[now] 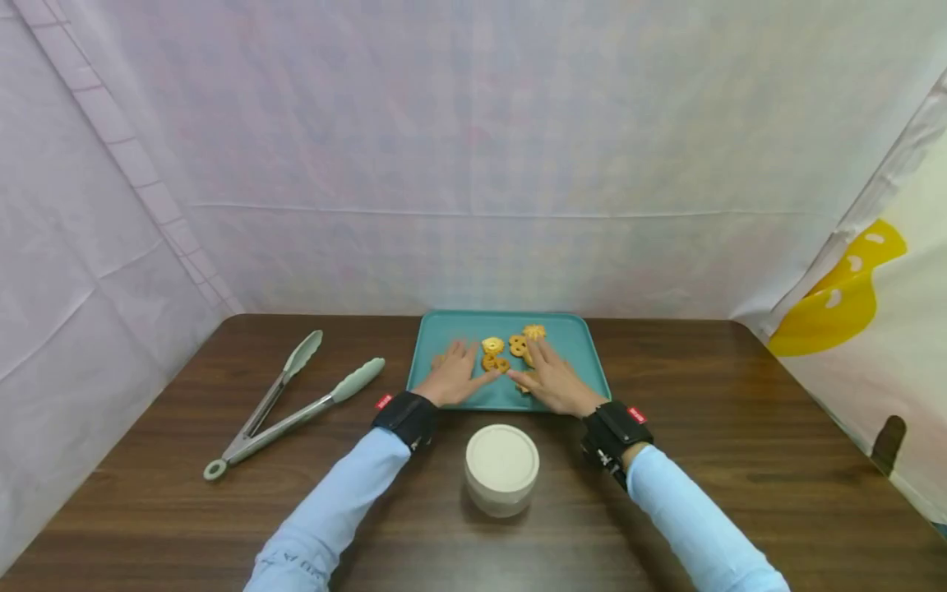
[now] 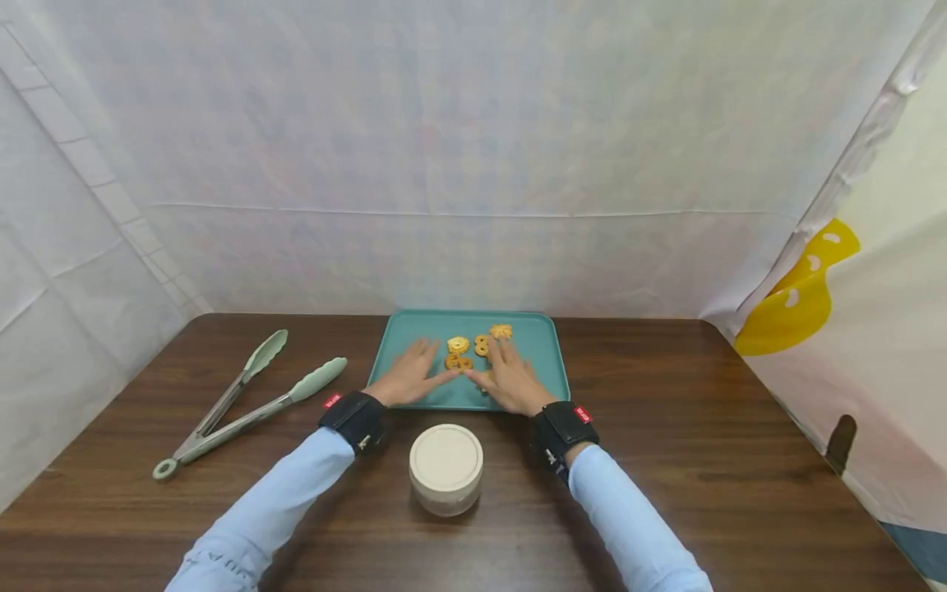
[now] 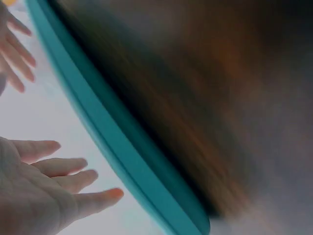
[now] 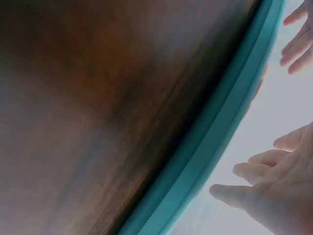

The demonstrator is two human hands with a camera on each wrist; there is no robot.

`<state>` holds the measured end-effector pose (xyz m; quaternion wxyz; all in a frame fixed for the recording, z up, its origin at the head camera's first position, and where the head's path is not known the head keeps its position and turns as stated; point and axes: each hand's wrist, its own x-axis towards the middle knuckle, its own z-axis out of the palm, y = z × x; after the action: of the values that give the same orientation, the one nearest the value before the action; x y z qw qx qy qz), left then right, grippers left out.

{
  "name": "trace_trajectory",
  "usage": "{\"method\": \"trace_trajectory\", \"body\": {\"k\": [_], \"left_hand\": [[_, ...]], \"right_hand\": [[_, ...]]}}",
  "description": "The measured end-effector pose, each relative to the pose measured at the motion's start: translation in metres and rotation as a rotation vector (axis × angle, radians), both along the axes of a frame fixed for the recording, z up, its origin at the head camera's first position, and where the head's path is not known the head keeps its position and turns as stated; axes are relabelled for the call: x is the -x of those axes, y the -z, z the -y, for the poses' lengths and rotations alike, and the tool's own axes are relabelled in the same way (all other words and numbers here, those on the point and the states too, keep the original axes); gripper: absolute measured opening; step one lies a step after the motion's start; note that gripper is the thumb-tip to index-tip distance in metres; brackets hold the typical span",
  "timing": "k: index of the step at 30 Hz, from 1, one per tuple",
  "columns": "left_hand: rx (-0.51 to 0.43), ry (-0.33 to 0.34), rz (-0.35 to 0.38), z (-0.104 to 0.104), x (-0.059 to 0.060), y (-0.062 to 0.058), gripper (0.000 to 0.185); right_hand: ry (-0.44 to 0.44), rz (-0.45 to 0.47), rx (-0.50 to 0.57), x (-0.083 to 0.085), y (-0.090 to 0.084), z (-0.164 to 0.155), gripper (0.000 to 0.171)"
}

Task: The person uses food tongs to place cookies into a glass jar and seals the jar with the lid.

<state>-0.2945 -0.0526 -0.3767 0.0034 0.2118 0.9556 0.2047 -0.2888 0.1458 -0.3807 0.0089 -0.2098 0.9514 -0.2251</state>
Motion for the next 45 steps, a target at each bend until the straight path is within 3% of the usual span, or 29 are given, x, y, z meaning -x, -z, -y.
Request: {"method": "trace_trajectory", "body": {"k": [5, 11, 18, 22, 29, 33, 37, 41, 45], "left_hand": [[-0.085, 0.114, -0.009, 0.003, -0.016, -0.001, 0.069], [-0.189, 0.171, 0.029, 0.007, -0.031, -0.002, 0.060], [-0.406, 0.258, 0.128, 0.013, -0.051, -0.002, 0.047], [-0.470, 0.305, 0.156, 0.017, -0.062, -0.003, 0.045], [-0.481, 0.338, 0.250, 0.025, -0.078, -0.003, 0.046], [-0.497, 0.429, 0.343, 0.029, -0.082, -0.003, 0.052], [-0.473, 0.533, 0.384, 0.030, -0.085, -0.005, 0.066], [-0.438, 0.566, 0.397, 0.028, -0.089, -0.006, 0.082], [-0.440, 0.588, 0.400, 0.024, -0.092, -0.006, 0.084]], "right_hand": [[-0.051, -0.016, 0.047, -0.013, -0.002, -0.003, 0.073], [-0.083, -0.009, 0.104, -0.028, 0.001, -0.004, 0.068], [-0.086, 0.001, 0.170, -0.049, 0.002, -0.006, 0.064], [-0.127, 0.030, 0.247, -0.062, 0.001, -0.007, 0.061], [-0.195, 0.098, 0.340, -0.083, -0.003, -0.005, 0.057], [-0.221, 0.097, 0.355, -0.094, -0.005, -0.003, 0.049], [-0.250, 0.058, 0.331, -0.104, -0.007, 0.001, 0.047], [-0.280, 0.025, 0.261, -0.114, -0.011, 0.005, 0.058], [-0.302, 0.022, 0.194, -0.121, -0.013, 0.008, 0.077]]}}
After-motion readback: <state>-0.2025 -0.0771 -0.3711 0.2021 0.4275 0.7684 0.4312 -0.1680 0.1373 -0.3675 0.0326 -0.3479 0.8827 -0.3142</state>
